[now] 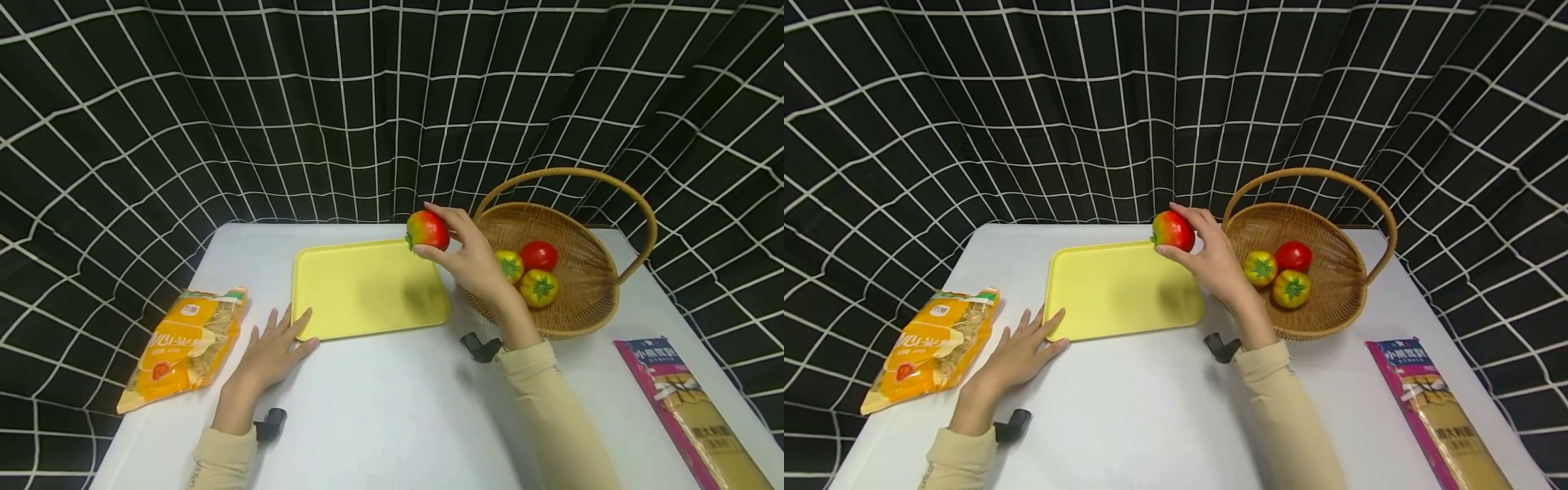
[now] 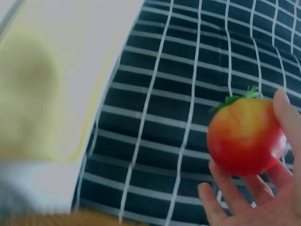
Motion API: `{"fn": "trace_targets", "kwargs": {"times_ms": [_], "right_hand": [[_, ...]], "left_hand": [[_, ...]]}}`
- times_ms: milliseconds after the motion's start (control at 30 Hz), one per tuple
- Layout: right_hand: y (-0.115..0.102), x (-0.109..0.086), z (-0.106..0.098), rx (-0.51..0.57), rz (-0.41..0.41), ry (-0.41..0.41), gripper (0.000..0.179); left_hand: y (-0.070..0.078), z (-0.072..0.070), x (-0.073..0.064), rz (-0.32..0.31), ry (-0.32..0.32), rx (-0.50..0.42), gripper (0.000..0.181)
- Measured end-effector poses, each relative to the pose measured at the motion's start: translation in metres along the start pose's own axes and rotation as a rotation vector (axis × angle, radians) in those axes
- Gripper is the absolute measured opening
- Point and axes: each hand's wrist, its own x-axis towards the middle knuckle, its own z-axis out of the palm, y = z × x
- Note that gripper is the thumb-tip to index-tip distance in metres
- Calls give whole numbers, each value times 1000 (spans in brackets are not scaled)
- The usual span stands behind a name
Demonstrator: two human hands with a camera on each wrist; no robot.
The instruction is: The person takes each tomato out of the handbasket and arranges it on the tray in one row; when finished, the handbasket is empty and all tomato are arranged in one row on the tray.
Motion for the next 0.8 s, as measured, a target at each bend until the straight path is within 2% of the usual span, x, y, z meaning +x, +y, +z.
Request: {"fn": "trace_targets", "kwargs": {"times_ms": [167,367,567,800], "right_hand": [[-6,19,38,52,-42,33,76],[-3,37,89,159,-9,67,76],[1,46,133,221,64,25,76],[4,50,177,193,146,-36,74]], "left_hand": [[-1,0,-2,18,9,-6,73],[-4,1,-3,28,29,-28,73],[-7,3,1,9,19,-13,71],[-9,4,2,10,22,1,73]]}}
